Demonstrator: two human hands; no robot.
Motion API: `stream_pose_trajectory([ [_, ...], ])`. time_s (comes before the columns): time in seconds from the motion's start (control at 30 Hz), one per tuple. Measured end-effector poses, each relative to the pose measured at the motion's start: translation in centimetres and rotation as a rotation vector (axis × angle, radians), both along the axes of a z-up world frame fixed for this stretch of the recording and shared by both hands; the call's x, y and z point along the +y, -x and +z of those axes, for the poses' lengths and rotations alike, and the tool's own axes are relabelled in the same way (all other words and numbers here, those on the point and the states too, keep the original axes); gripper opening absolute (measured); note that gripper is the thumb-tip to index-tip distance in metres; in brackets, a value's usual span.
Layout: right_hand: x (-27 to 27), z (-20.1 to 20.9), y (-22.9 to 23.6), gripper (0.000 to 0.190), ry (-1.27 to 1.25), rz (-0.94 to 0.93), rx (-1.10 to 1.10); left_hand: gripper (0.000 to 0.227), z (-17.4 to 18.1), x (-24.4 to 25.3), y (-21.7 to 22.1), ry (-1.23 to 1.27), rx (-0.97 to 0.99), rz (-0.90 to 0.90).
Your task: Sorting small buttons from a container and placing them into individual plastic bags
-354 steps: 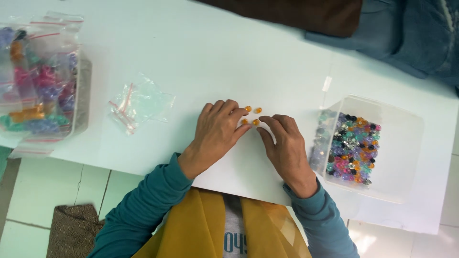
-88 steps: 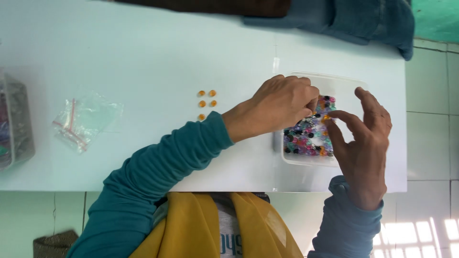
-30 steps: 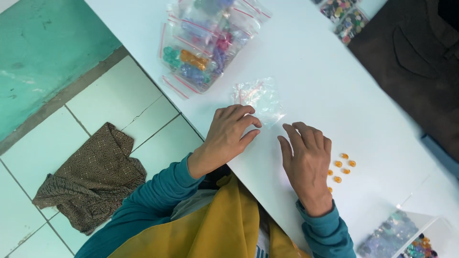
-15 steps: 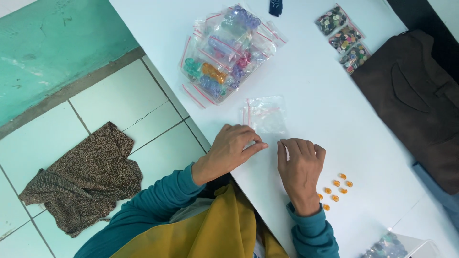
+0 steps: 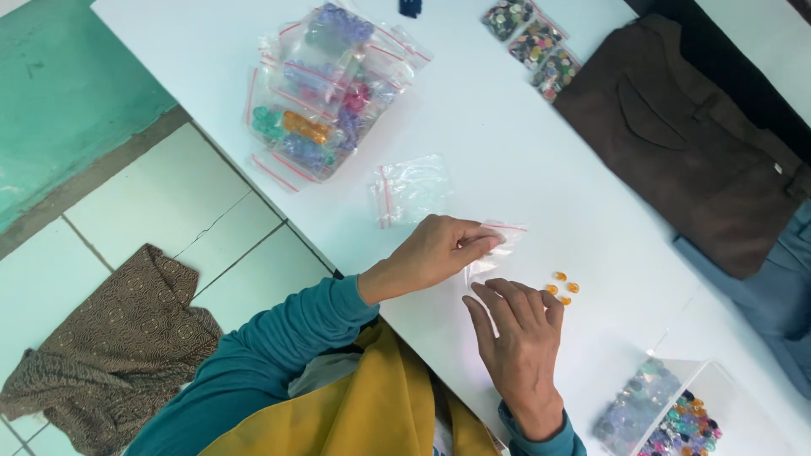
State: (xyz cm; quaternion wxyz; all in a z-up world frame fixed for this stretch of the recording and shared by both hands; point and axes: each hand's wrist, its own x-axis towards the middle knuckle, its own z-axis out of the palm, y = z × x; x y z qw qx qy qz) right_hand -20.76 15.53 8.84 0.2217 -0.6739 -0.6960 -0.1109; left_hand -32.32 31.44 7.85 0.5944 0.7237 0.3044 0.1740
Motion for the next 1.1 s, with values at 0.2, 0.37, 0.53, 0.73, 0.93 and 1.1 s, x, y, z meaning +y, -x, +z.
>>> stream_pose_trajectory([
  [0.2,-3.3,0.3,-4.4,0.025,-0.071,-0.217,0.225,0.019,0.7,0.4,-5.9,-0.203,-0.060,-0.156],
  [0.37,-4.5,0.2,-6.9,0.018,-0.237,-0.353,0.383,0.013,-0.5,0.0,-10.9,-0.402,-0.159,-0.302],
  [0.53,-4.9,-0.8,-8.5,0.022,-0.288,-0.340,0.458,0.013,-4.3,-1.6,-13.3,-0.531,-0.303,-0.298],
  [0.73,-4.9,-1.3,-8.6,0.024,-0.169,-0.322,0.394,0.009,-6.0,-2.3,-12.3,-0.766,-0.443,-0.238],
  [0.93,-4.7,-2.0,-8.5,0.036,-0.098,-0.344,0.430,0.020,-4.5,-2.2,-11.9,-1.173,-0.567,-0.123],
  [1.1,-4.6,-2.9,-8.6,0.043,-0.074,-0.358,0.336,0.021,-4.0,-2.0,-11.8,-1.234,-0.614,-0.051],
])
